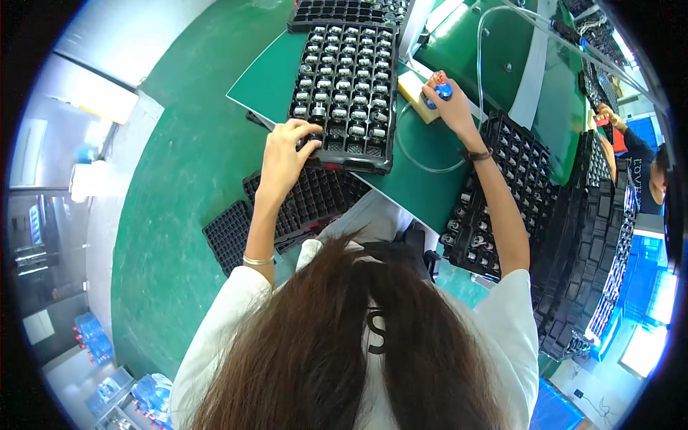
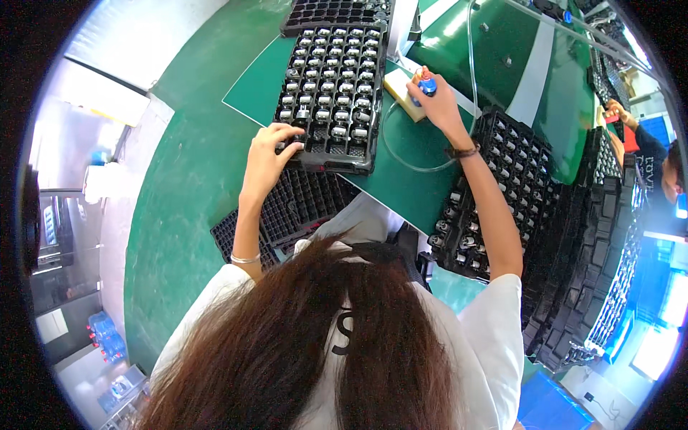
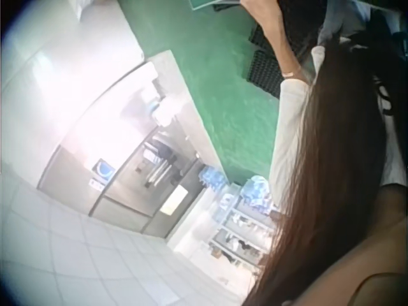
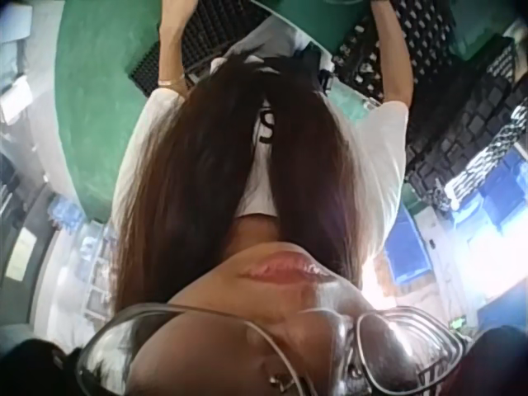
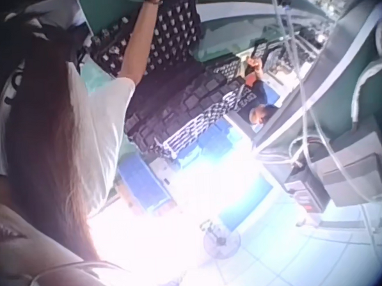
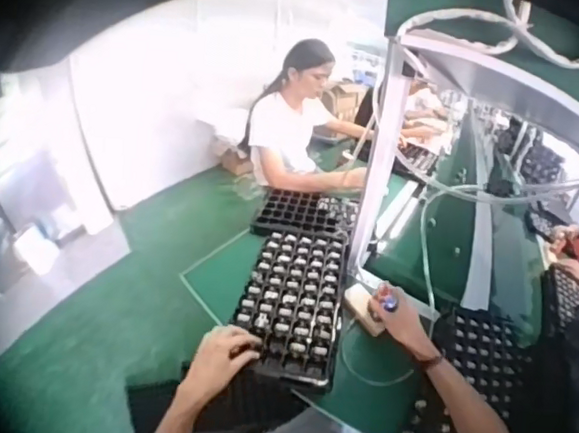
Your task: Placing small caps onto electronic components organized in a grid tray on an assembly line.
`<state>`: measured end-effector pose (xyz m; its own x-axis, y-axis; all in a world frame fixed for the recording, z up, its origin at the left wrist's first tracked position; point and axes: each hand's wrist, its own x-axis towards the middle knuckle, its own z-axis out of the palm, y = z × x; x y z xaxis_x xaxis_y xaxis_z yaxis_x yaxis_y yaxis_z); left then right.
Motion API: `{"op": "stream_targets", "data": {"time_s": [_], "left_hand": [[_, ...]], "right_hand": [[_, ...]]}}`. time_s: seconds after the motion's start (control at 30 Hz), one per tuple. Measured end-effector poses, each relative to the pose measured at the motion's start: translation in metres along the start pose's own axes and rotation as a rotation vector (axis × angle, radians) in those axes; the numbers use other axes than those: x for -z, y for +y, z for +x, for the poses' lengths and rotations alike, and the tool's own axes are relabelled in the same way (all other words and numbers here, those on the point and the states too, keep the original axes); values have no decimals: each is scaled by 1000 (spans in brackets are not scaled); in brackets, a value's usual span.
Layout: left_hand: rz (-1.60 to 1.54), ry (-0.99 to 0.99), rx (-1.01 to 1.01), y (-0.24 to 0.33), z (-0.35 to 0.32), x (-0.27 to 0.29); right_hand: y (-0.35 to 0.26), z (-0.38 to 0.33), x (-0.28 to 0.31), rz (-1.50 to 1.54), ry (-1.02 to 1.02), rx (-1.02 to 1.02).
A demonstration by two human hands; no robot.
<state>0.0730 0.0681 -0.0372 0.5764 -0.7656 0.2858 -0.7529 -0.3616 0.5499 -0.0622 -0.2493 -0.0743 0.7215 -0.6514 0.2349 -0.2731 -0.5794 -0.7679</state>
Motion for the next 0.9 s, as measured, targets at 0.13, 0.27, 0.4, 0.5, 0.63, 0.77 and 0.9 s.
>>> {"op": "stream_targets", "data": {"time_s": [0.13, 0.27, 0.4, 0.5, 0.63, 0.77, 0.9], "left_hand": [[-2, -157, -1, -8, 7, 6], [12, -225, -8, -5, 19, 7], [46, -252, -6, -8, 27, 4], [15, -234, 7, -13, 29, 4], [-118, -175, 76, -7, 30, 11], [-32, -330, -21, -6, 26, 25], [-28, -355, -69, -10, 21, 19]], "right_hand": [[4, 7, -7, -6, -17, -82], [9, 4, -4, 76, 42, 194], [16, -8, 14, 36, -67, 25], [7, -22, 26, -21, -185, -15], [13, -21, 26, -34, -234, -73], [23, -12, 15, -43, -110, 20], [6, 0, 3, 53, -28, 109]]}}
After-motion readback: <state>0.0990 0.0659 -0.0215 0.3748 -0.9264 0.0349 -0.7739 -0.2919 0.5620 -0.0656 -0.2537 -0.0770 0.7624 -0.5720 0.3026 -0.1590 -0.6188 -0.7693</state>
